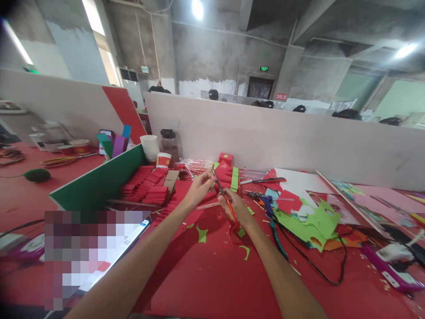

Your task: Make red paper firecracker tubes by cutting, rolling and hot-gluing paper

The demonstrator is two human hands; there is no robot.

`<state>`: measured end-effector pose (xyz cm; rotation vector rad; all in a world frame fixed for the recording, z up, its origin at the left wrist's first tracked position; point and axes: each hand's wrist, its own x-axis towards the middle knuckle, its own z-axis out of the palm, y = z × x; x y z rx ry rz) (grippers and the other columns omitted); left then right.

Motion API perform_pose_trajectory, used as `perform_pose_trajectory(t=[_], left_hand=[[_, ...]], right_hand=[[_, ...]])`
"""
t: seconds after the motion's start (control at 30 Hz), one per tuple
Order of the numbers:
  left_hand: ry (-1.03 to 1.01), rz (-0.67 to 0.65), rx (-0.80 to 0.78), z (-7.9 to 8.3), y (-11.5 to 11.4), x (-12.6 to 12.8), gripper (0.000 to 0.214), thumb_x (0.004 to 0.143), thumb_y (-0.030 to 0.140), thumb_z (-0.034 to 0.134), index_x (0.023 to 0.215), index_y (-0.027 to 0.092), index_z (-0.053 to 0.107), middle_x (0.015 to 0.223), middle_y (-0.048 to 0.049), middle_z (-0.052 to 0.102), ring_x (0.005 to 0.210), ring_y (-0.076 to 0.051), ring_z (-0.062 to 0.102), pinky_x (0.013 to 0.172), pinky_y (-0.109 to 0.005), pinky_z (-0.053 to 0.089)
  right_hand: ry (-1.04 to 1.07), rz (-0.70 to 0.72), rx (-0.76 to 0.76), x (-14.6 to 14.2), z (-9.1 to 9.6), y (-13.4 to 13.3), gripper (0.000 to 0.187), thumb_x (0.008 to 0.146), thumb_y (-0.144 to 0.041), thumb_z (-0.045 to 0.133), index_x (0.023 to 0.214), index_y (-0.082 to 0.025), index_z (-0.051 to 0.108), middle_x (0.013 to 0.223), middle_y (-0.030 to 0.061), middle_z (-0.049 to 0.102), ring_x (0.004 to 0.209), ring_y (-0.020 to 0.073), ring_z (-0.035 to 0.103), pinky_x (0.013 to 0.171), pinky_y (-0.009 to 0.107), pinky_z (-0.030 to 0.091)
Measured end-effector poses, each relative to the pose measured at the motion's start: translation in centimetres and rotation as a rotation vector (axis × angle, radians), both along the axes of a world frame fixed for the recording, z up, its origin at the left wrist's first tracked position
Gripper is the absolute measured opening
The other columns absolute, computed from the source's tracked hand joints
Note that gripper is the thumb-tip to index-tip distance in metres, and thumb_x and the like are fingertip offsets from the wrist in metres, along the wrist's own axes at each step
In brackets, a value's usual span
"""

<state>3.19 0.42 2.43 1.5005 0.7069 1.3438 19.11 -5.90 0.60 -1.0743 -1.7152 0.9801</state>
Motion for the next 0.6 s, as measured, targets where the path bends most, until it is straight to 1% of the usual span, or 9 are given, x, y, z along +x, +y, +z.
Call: perform_pose_trajectory(t=[0.2, 0.33, 0.6], left_hand=[[0.016, 0.004, 0.012, 0.13, -0.05, -0.02, 0.010, 0.079, 0.025, 0.055, 0.075, 0.018, 0.050, 0.056, 0.0059, 0.051, 0.052, -0.009, 0.052, 0.057, -0.022, 0.043], [0.010, -0.002, 0.001, 0.28, -0.14, -0.01, 0.012, 0.079, 0.027, 0.056, 0.074, 0.018, 0.049, 0.056, 0.0060, 0.050, 0.051, -0.009, 0.051, 0.057, -0.022, 0.042], [0.019, -0.005, 0.003, 0.45, -0.28, -0.14, 0.008, 0.078, 0.023, 0.055, 0.075, 0.018, 0.050, 0.058, 0.0056, 0.051, 0.053, -0.009, 0.052, 0.058, -0.021, 0.043]], right_hand=[[-0.030, -0.008, 0.032, 0.18, -0.06, 0.12, 0.033, 0.090, -0.053, 0.053, 0.103, -0.023, 0.056, 0.069, -0.0030, 0.046, 0.050, 0.0089, 0.043, 0.041, 0.018, 0.035], [-0.050, -0.028, 0.047, 0.19, -0.04, 0.13, 0.034, 0.089, -0.054, 0.053, 0.105, -0.023, 0.057, 0.070, -0.0021, 0.048, 0.051, 0.0105, 0.044, 0.042, 0.019, 0.035], [-0.063, -0.045, 0.055, 0.03, 0.20, 0.10, 0.037, 0.089, -0.055, 0.053, 0.103, -0.021, 0.058, 0.066, -0.0025, 0.045, 0.050, 0.0108, 0.040, 0.042, 0.020, 0.032]])
